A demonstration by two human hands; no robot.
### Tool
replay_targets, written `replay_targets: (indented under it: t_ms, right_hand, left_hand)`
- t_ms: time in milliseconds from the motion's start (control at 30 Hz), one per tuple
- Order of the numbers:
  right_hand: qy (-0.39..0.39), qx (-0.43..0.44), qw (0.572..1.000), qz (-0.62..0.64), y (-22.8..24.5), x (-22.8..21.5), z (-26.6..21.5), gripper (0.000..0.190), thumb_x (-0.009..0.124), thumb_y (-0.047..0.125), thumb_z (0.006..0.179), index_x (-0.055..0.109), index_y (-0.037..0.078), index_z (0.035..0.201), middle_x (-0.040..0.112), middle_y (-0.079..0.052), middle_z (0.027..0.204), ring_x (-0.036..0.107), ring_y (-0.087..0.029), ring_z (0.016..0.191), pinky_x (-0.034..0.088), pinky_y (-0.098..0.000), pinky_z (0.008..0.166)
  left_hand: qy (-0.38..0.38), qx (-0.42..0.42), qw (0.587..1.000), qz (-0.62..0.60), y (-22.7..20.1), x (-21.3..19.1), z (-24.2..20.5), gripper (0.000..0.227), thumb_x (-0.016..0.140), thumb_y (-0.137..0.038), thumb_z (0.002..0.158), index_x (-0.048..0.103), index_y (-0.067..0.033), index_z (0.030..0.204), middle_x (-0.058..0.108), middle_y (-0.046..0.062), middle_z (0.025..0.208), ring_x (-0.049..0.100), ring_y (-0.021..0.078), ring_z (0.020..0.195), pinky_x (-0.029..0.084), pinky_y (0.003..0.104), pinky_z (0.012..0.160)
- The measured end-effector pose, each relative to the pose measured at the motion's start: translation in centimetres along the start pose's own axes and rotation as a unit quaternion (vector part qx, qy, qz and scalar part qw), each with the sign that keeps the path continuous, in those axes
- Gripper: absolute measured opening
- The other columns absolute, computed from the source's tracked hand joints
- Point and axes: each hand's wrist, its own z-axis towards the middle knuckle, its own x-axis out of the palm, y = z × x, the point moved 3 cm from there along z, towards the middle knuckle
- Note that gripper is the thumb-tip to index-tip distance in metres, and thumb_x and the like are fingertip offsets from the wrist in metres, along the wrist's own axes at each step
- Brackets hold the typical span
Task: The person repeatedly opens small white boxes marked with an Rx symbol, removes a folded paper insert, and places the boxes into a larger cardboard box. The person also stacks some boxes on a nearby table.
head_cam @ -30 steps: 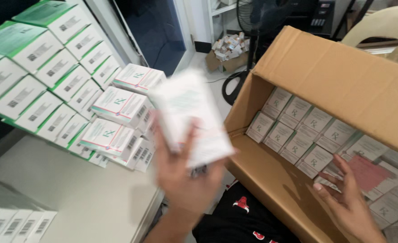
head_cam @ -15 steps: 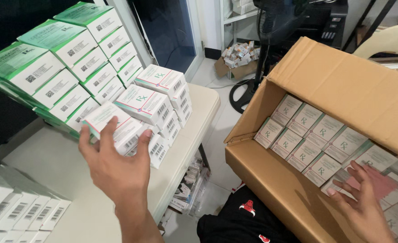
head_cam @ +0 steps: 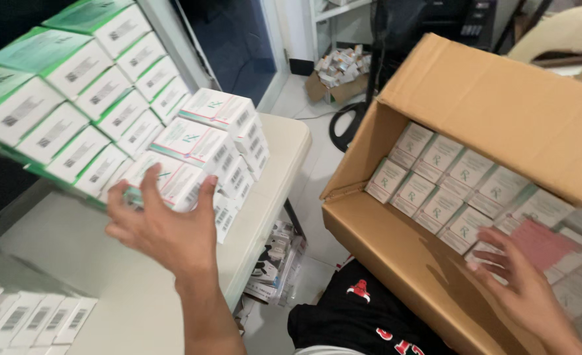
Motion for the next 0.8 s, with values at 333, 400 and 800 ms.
replay_targets:
  t_ms: [333,400,800]
  right_hand:
    - [-0.082,0.01,0.954,-0.287,-1.2,-3.7,0.2,0.045,0.07,0.034,0.087,0.07,0.012,0.126,0.071,-0.017,0.125,0.066,-0.037,0.111,0.053,-0.0475,0.091]
    - [-0.084,0.104,0.931,-0.339,-2.6,-5.0,0.1,0.048,0.072,0.035,0.088,0.068,0.014,0.131,0.07,-0.015,0.125,0.066,-0.035,0.113,0.052,-0.0471,0.093]
    - [-0.054,0.338,0.881,-0.327,-7.5,-7.6,-0.1,0.033,0.073,0.034,0.089,0.077,0.017,0.117,0.077,-0.012,0.113,0.071,-0.03,0.11,0.054,-0.0428,0.1]
  left_hand:
    - [0.121,0.214,0.864,-0.439,-12.4,1.3,-10.4,0.046,0.08,-0.032,0.09,0.061,-0.0046,0.122,0.059,0.016,0.122,0.057,0.0326,0.119,0.049,0.039,0.099]
    - [0.25,0.263,0.759,-0.54,-18.2,4.9,-14.1,0.029,0.081,-0.017,0.088,0.069,-0.0075,0.112,0.069,0.01,0.112,0.066,0.0292,0.104,0.054,0.04,0.092]
    - [0.257,0.375,0.763,-0.46,-37.0,17.1,-30.2,0.072,0.082,-0.041,0.058,0.067,0.0055,0.111,0.067,0.028,0.112,0.064,0.0441,0.106,0.047,0.046,0.098]
